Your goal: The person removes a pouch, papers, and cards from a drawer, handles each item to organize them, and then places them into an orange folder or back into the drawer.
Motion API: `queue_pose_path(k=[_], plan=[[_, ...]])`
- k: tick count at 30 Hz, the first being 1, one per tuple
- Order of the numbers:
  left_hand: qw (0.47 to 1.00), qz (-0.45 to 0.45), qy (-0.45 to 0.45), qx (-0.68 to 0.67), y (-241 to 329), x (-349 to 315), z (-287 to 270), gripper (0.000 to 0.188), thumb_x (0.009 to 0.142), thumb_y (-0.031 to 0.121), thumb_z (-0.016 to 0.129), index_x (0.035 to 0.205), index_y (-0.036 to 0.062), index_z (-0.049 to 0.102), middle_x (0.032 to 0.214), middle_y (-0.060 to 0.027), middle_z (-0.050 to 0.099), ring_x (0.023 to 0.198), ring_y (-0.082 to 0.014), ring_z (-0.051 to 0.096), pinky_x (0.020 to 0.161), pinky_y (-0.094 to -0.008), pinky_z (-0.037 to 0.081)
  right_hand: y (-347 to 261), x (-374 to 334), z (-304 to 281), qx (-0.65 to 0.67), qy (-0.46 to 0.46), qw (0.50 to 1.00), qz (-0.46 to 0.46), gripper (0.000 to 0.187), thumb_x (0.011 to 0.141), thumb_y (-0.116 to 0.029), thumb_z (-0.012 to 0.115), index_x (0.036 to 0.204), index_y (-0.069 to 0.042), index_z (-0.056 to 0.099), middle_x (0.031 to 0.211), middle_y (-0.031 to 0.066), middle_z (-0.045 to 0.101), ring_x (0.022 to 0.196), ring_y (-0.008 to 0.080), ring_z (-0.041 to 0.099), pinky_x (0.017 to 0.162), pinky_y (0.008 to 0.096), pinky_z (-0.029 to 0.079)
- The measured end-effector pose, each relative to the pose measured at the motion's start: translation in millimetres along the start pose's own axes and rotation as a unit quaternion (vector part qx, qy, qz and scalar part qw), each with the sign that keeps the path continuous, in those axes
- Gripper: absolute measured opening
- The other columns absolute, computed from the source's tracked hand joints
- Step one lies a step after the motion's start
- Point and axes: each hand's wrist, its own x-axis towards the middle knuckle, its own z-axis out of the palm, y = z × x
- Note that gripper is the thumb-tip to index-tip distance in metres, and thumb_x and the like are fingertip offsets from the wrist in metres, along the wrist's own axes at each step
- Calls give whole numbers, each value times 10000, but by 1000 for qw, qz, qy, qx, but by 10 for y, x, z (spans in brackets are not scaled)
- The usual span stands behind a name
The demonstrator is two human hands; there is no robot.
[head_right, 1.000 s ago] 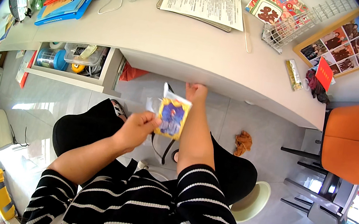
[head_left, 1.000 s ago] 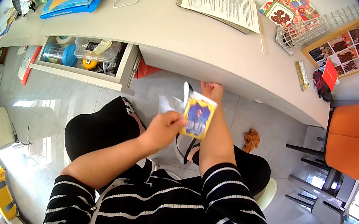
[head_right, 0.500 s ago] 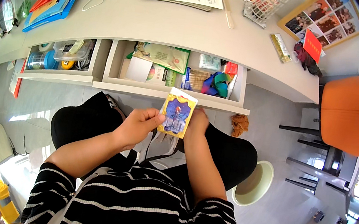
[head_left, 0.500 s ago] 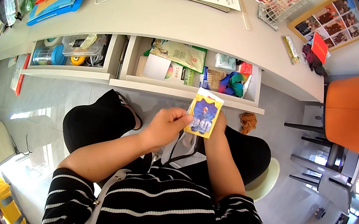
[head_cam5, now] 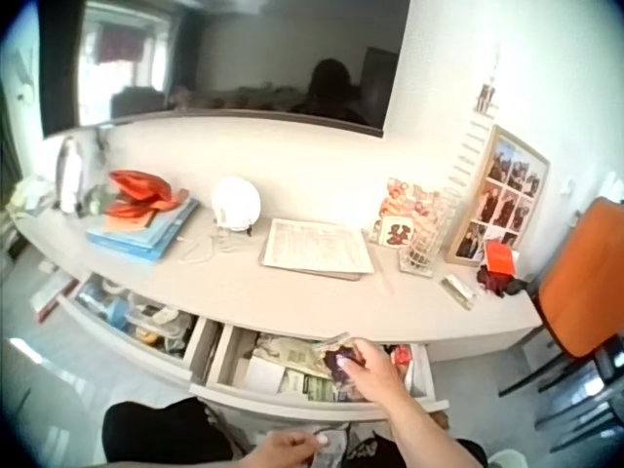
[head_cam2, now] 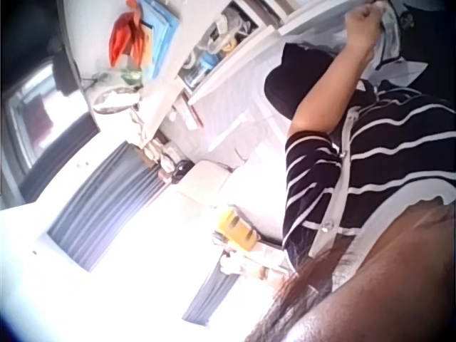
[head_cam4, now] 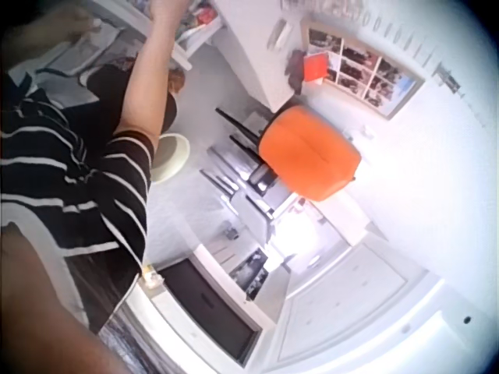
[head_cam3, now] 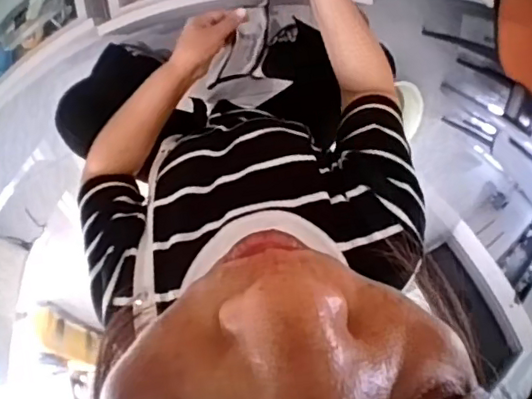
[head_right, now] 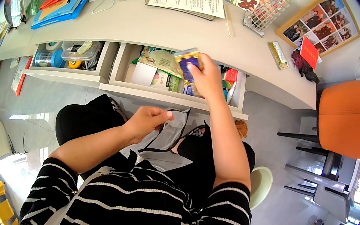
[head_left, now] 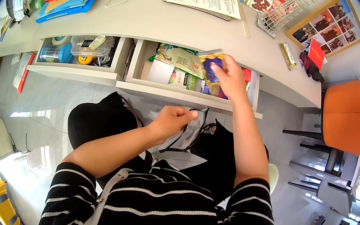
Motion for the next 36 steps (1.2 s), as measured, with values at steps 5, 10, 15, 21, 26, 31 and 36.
queue_pose_path(k=[5,10,15,21,26,31,36], plan=[[999,-25,-15,25,20,42,-38,332,876,300,641,958,-21,663,802,-5,604,632,-77,446,576,-222,376,116,489,664,-223,-279,934,23,316,752,-161,698,1012,-5,611,897,120,662,791,189,622,713,301,486],[999,-28,-16,6,104,39,-56,306,876,275,637,953,-20,665,793,-3,604,648,-79,458,588,-224,382,73,499,1141,-360,-310,880,8,402,778,-169,664,1157,-61,582,1007,154,647,916,299,622,757,400,494],[999,-38,-7,37,149,41,-24,276,873,249,634,955,-12,669,806,-6,615,669,-74,470,607,-230,385,81,302,848,-341,-201,917,-53,266,813,-169,625,1066,-89,647,995,154,633,954,326,597,807,438,472],[1000,-18,-3,-23,110,85,0,184,851,127,641,980,-3,652,868,-26,632,714,-78,516,633,-218,391,-220,-645,216,209,-58,949,227,223,871,-233,628,857,-10,634,711,17,609,611,95,569,548,224,439],[999,-19,-22,17,120,138,132,151,801,-5,643,951,-13,627,866,-43,618,717,-95,527,648,-221,413,137,-1114,173,424,19,815,394,224,852,-259,652,880,-38,635,728,13,598,618,112,558,570,249,447],[999,29,13,39,132,251,185,148,790,-5,637,938,-2,629,832,-33,607,689,-84,510,609,-215,390,29,-929,225,400,11,848,347,213,838,-250,664,892,-51,609,853,47,592,800,146,575,715,291,473],[998,46,32,40,270,366,165,132,790,19,638,921,25,631,799,-11,594,641,-61,488,565,-200,360,146,-534,193,369,-6,873,318,248,835,-281,665,933,-71,578,897,35,564,855,117,523,716,278,446]])
